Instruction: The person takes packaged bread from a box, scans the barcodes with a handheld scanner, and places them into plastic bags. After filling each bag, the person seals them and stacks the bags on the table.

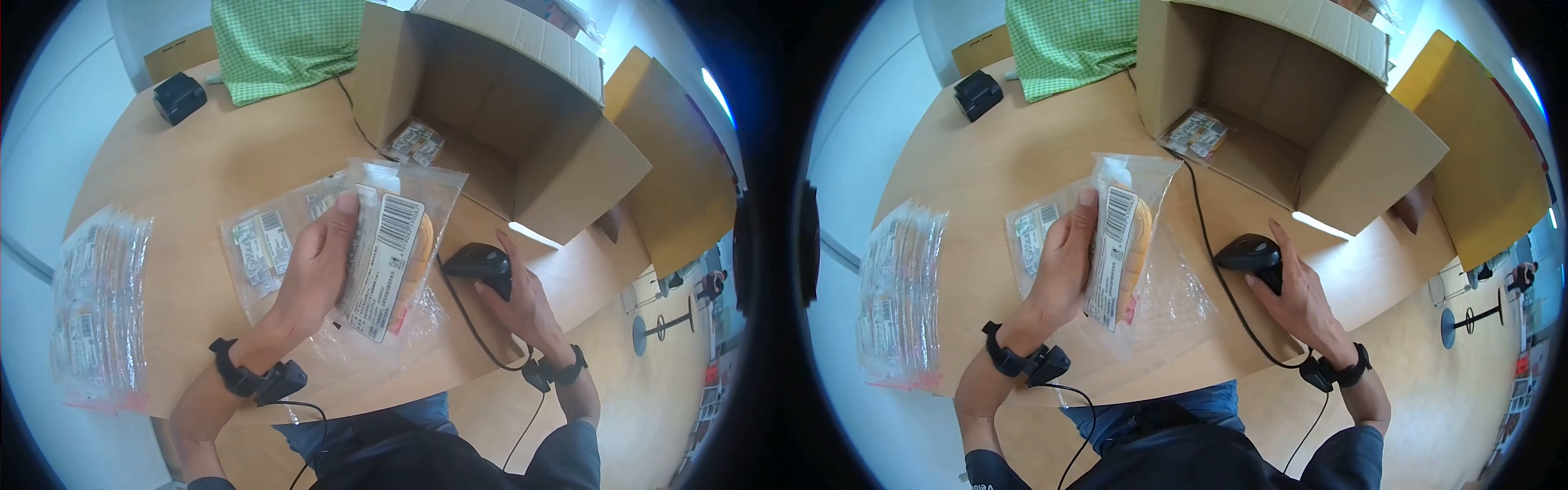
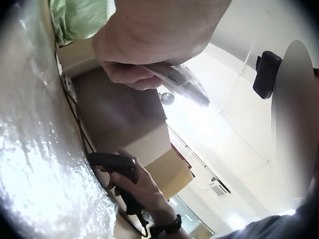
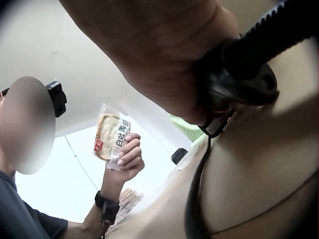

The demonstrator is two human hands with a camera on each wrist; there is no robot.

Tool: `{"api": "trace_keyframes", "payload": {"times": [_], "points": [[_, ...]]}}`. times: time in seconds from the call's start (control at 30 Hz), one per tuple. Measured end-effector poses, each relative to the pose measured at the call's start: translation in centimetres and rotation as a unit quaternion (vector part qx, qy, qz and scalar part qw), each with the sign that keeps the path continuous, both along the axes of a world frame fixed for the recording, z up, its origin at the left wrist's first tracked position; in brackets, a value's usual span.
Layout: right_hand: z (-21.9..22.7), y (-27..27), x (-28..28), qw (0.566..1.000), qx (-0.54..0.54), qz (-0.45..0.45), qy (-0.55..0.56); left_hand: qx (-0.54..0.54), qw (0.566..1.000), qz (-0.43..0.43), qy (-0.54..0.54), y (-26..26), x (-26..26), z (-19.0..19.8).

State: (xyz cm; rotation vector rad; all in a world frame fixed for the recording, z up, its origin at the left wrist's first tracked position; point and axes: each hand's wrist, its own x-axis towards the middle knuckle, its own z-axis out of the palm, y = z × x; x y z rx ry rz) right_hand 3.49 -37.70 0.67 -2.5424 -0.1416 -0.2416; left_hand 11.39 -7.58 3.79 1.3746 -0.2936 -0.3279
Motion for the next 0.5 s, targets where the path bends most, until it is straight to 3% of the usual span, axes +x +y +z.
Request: {"api": "trace_keyframes", "payload": {"times": [0.07,0.17,0.23,0.27,0.3,0.37,0.4,0.47,0.5], "points": [[0.2,-0.1,0.1,1.000,-0.001,0.002,0.008,-0.001,0.997,0.050,-0.063,-0.5,0.0,-0.2],[0.5,0.6,0.0,0.998,-0.031,-0.046,0.015,0.005,0.995,0.050,-0.087,-0.6,0.0,-0.4],[2.0,2.0,-0.8,0.958,-0.177,-0.021,-0.227,0.029,0.991,0.059,-0.115,-0.4,-0.1,-0.5],[2.7,3.0,-1.1,0.958,-0.177,-0.021,-0.224,0.054,0.987,0.065,-0.139,-0.4,-0.3,-0.6],[3.2,4.2,-1.5,0.980,0.031,0.061,-0.189,0.055,0.987,0.061,-0.136,-0.4,-0.5,-0.9],[3.5,6.0,-1.9,0.950,0.243,0.124,-0.151,0.090,0.972,0.042,-0.215,-0.6,-0.9,-1.2],[3.8,6.6,-1.4,0.952,0.249,0.168,-0.055,0.092,0.971,0.032,-0.216,-0.8,-1.4,-1.3],[3.6,7.3,-0.8,0.943,0.254,0.210,0.037,0.062,0.966,0.013,-0.250,-1.1,-2.3,-1.2],[2.8,7.5,-0.2,0.964,0.136,0.194,-0.120,0.063,0.965,0.013,-0.254,-1.1,-2.2,-1.0]]}}
